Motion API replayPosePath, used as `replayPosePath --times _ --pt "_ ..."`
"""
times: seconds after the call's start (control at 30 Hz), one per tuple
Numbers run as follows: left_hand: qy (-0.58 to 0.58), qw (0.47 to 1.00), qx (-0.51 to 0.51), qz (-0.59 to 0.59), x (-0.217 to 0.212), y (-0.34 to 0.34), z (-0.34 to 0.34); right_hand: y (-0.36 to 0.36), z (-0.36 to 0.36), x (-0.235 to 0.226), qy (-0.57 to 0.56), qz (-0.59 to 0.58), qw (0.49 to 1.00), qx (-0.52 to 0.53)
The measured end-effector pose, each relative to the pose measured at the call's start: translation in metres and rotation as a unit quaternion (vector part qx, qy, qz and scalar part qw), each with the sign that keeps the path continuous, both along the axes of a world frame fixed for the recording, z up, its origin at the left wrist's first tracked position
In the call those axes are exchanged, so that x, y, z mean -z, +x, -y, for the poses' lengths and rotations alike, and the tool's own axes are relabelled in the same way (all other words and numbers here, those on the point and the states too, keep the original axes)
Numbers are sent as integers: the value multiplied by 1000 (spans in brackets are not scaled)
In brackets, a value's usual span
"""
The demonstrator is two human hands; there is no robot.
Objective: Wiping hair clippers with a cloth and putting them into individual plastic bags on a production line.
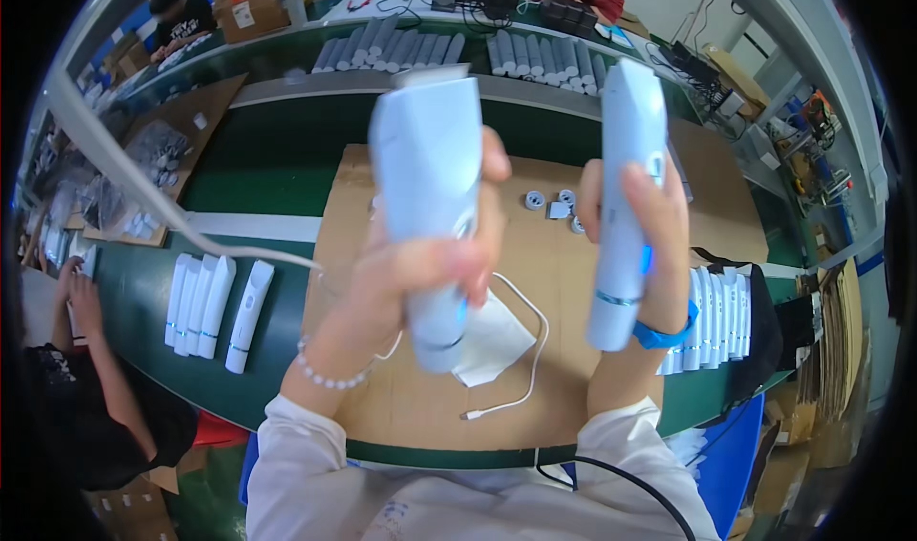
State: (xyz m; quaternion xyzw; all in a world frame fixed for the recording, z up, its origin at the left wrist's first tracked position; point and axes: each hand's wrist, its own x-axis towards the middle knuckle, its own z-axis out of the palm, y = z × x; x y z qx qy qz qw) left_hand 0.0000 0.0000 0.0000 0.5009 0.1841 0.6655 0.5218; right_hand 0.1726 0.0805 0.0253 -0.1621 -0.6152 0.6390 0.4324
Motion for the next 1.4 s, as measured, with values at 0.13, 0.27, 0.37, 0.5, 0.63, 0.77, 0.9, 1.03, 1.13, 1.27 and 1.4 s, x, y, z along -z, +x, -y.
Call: replayPosePath --times 0.13,0.27,0.37,0.5,0.63,0.77,0.9,1.03,1.13,1.27,1.4 --pt "-84 983 11 164 19 10 -16 -22 17 6 40 7 998 40" --pt "-190 963 27 188 11 18 -12 -30 17 14 87 12 995 39" --pt "-233 955 19 184 15 18 -11 -38 11 27 210 119 962 130" --pt "-243 964 -7 108 17 6 -21 -41 1 29 450 210 806 323" --pt "-186 974 5 128 12 -4 -22 -21 23 32 322 178 892 262" --pt "-159 983 -73 63 11 -23 -17 21 34 77 338 344 876 19" --pt "-134 980 -132 57 5 -23 -16 30 69 119 329 381 830 -239" --pt "-97 986 -58 122 2 -27 -9 26 94 130 373 417 779 -283" --pt "-82 990 -59 99 -1 -27 -4 25 107 138 401 413 786 -228" --pt "-75 990 -58 100 -3 -29 -3 15 101 125 393 373 811 -222" --pt "-59 988 -103 103 -7 -27 1 5 82 72 337 176 924 31"
